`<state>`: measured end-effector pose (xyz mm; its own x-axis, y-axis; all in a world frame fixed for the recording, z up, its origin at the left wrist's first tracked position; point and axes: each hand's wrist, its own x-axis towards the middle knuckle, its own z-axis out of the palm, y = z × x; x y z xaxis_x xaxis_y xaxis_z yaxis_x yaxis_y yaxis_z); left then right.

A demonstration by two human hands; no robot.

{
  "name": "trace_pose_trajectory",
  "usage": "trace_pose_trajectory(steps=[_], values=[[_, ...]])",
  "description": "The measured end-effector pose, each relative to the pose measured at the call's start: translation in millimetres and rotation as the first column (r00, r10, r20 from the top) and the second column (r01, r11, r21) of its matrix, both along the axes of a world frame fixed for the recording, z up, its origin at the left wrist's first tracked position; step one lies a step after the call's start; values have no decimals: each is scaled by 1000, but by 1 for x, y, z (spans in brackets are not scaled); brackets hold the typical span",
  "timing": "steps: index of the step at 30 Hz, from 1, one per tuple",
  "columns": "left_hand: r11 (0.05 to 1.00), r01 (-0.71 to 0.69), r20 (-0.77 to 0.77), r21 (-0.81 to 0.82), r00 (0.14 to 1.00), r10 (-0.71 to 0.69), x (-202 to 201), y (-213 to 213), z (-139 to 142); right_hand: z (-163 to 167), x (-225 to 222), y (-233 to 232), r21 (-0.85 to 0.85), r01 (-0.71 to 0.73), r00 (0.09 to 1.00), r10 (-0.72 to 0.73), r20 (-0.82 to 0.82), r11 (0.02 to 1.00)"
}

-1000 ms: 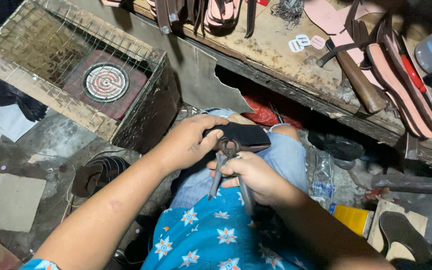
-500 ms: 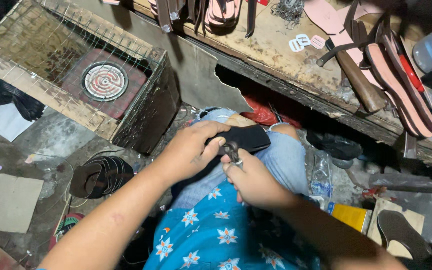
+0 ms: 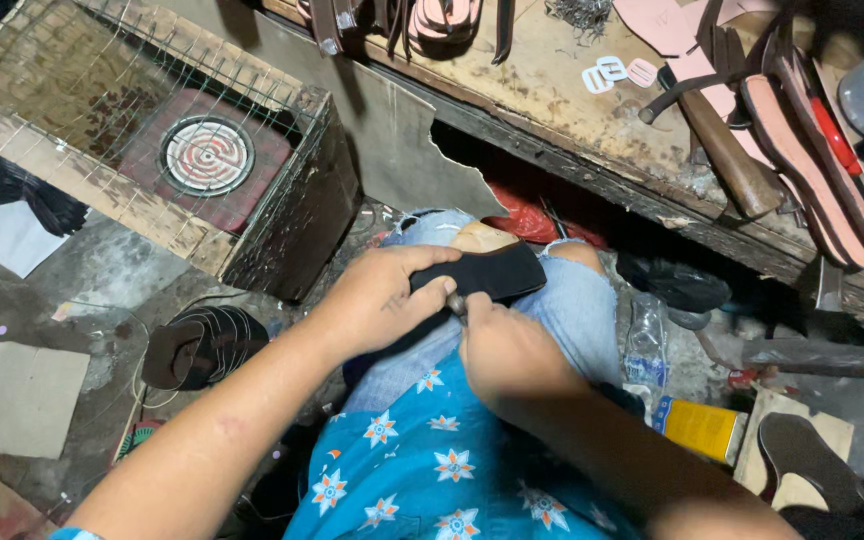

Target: The person sits on the floor and shapes a black shoe upper over a wooden last, pressing and folding the material around the insole. They use a hammer to tap the upper into place and pliers to grip and pull the edges, then place the lasted shoe on a wire rack beside a small heater.

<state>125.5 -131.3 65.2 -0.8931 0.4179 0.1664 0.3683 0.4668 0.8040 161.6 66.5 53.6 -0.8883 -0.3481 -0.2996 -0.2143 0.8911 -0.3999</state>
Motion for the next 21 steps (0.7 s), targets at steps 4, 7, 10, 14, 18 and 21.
trace_pose_trajectory(steps=[4, 7, 10, 14, 18, 21], values=[[997, 71, -187, 30, 980, -65, -3, -2, 0, -1, 0, -15, 73, 1, 1000, 0, -13, 997], [994, 49, 128, -102, 991, -36, -12, -5, 3, -7, -8, -9, 43, -51, 998, 50, 28, 998], [992, 48, 31, -114, 999, -45, -14, -5, 4, -14, -14, 6, -417, -30, 968, 131, 215, 908], [991, 32, 45, -128, 999, -27, -16, -7, 2, -28, -13, 9, -553, 510, 653, 122, 748, 659], [991, 31, 39, -128, 999, -26, -16, -6, -2, -33, -18, 8, -508, 656, 569, 77, 819, 558], [996, 46, 28, -81, 999, -44, -14, -6, -2, -24, -25, 11, -486, 694, 535, 71, 842, 531]])
